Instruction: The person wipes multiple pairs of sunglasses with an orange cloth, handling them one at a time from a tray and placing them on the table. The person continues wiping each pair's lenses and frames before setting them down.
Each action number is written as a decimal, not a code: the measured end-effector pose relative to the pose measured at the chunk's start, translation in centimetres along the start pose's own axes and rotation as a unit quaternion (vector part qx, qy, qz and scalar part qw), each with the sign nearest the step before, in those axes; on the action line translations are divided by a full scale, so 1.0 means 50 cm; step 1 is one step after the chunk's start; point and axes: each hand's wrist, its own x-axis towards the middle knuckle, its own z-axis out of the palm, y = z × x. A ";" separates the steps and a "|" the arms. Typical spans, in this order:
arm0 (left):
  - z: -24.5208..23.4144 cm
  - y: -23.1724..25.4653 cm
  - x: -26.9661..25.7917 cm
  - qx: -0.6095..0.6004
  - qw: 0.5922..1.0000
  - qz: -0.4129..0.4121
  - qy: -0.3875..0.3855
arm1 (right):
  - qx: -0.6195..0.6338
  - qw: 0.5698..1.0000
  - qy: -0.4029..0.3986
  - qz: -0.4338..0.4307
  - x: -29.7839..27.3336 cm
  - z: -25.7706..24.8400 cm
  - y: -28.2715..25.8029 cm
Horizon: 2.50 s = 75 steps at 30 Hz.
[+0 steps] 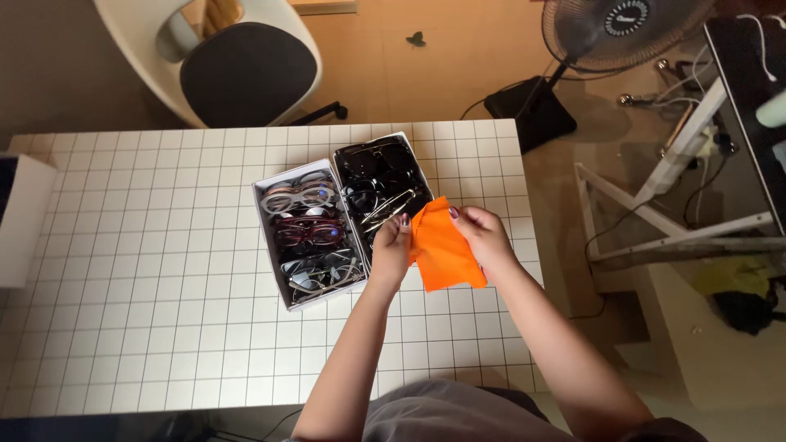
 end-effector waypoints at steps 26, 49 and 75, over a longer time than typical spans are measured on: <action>-0.009 0.110 -0.159 0.087 0.996 0.022 -0.025 | 0.106 0.956 -0.121 0.247 -0.036 0.045 -0.126; -0.114 0.032 -0.147 -0.199 0.980 0.005 0.025 | 0.156 0.915 -0.292 0.231 -0.069 0.115 0.085; -0.340 0.031 -0.071 0.663 0.719 0.093 0.187 | 0.241 0.959 -0.056 0.141 -0.036 0.077 0.056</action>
